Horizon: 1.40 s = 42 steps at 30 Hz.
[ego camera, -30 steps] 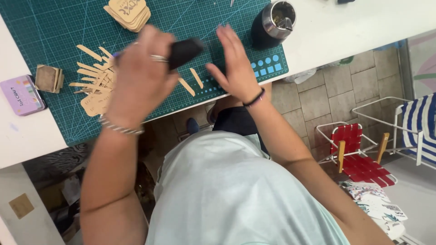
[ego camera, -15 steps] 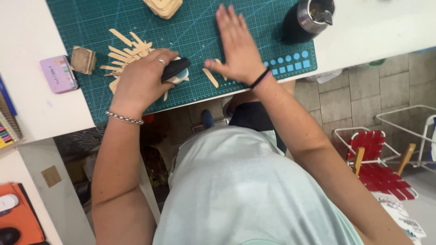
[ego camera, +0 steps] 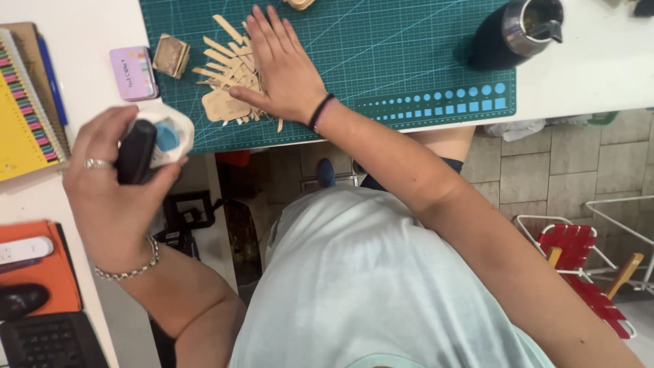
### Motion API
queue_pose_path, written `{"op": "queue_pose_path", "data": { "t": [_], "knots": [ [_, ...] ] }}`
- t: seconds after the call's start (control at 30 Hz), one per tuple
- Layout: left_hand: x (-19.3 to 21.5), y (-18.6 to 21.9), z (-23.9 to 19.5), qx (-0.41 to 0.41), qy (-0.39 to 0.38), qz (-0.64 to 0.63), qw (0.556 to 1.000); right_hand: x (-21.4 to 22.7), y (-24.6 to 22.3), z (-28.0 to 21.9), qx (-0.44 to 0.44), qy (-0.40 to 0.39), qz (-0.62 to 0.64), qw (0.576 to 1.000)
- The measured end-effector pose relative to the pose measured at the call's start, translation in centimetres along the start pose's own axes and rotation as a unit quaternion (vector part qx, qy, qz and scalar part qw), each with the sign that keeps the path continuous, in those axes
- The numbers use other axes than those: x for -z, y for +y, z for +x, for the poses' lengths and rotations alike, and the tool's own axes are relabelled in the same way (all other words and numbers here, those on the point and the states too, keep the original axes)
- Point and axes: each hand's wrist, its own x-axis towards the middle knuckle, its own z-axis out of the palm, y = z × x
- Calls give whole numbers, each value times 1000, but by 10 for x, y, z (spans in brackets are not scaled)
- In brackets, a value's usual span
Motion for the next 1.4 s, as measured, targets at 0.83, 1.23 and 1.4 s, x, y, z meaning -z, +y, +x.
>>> {"op": "queue_pose_path", "data": {
  "t": [0.83, 1.23, 1.4],
  "knots": [
    [-6, 13, -27, 51, 29, -34, 998, -6, 7, 2, 188, 49, 293, 936],
    [-67, 39, 47, -84, -92, -50, 991, 37, 88, -78, -76, 333, 325, 882],
    [-119, 48, 111, -225, -182, 10, 957, 57, 97, -111, -107, 356, 272, 888]
  ]
}}
